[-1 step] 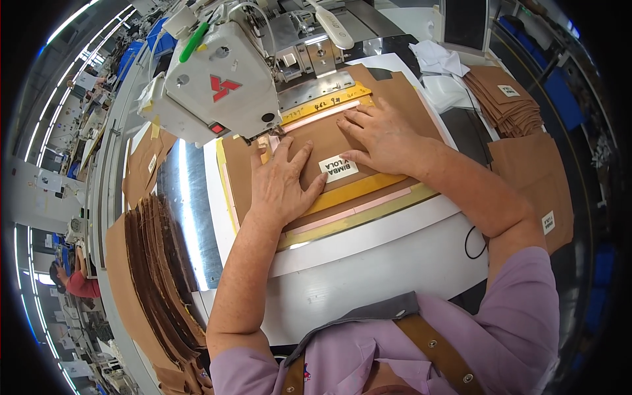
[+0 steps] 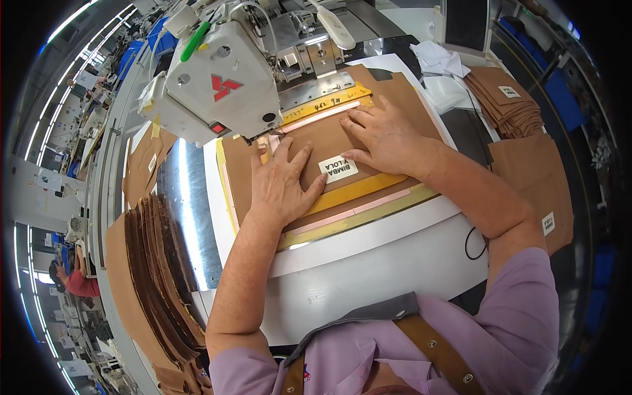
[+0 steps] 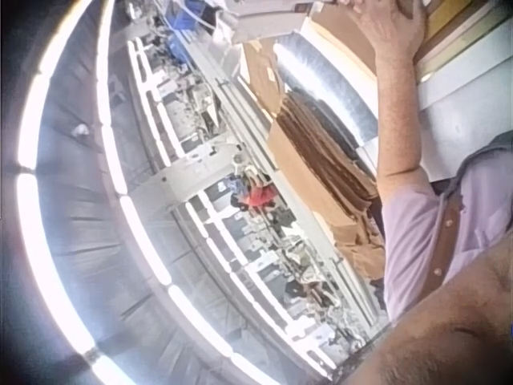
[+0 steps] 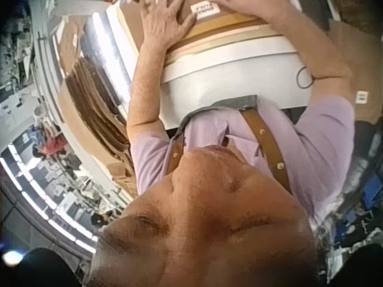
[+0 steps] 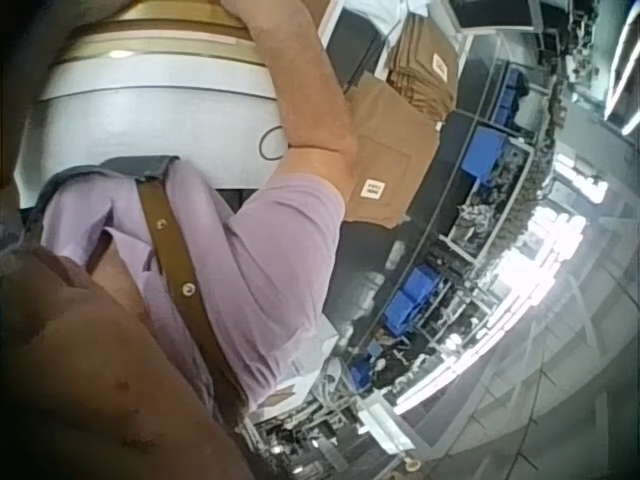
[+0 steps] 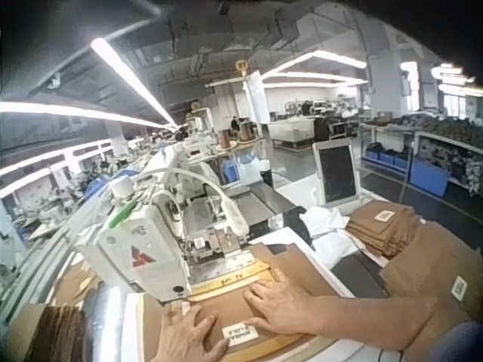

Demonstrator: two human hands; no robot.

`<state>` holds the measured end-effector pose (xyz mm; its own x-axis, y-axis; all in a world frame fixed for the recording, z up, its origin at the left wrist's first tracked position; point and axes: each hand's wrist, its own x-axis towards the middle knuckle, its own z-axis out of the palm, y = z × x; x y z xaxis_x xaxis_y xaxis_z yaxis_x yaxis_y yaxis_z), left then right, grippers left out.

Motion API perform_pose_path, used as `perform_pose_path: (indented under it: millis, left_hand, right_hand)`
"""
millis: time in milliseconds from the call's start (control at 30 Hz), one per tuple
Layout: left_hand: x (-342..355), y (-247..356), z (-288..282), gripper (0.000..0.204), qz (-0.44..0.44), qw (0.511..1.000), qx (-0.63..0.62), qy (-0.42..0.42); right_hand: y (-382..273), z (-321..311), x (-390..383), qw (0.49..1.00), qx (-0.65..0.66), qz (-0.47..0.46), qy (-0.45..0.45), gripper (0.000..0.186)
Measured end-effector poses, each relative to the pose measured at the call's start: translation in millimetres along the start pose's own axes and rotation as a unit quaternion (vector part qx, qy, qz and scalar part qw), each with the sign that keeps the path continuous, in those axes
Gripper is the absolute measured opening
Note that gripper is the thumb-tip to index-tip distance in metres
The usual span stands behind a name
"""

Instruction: Operating an industrial sewing machine to stitch leather panels for bags.

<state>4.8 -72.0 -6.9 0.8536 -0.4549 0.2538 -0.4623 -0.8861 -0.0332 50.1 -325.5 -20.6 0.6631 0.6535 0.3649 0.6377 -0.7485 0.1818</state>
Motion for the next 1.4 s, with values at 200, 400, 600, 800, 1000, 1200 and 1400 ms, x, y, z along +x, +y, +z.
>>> perform_pose_path:
  millis: [200,400,600,800,1000,1200,1400]
  left_hand:
    - [-3.8,-6.3,-1.5,0.061,-0.009,1.0,-0.009,-0.004]
    - [-11.1,-15.9,-3.9,0.061,-0.03,0.999,-0.009,-0.029]
    - [-18.5,-31.4,-0.9,0.067,-0.027,0.999,0.028,-0.017]
    - [-17.4,-31.8,-10.6,0.072,-0.046,0.996,0.056,-0.047]
    - [-25.2,-40.2,-9.8,0.078,-0.062,0.996,0.061,-0.032]
    - [-31.8,-47.8,-10.8,0.077,-0.089,0.994,0.056,-0.029]
    - [-38.1,-55.1,-12.8,0.076,-0.1,0.993,0.057,-0.026]
  right_hand:
    - [-3.7,-4.2,9.8,0.997,0.0,-0.004,-0.073,0.071]
    - [-12.2,-6.3,17.8,0.993,0.024,-0.008,-0.12,0.075]
    - [-25.1,-12.8,30.2,0.989,0.037,-0.004,-0.144,0.076]
    - [-32.1,-7.8,33.4,0.995,0.037,0.006,-0.09,0.074]
    - [-28.8,-6.2,34.2,0.997,0.03,-0.006,-0.071,0.075]
    - [-39.6,-6.7,39.1,0.994,0.066,0.001,-0.091,0.072]
    - [-47.1,-11.4,47.3,0.99,0.078,-0.003,-0.115,0.069]
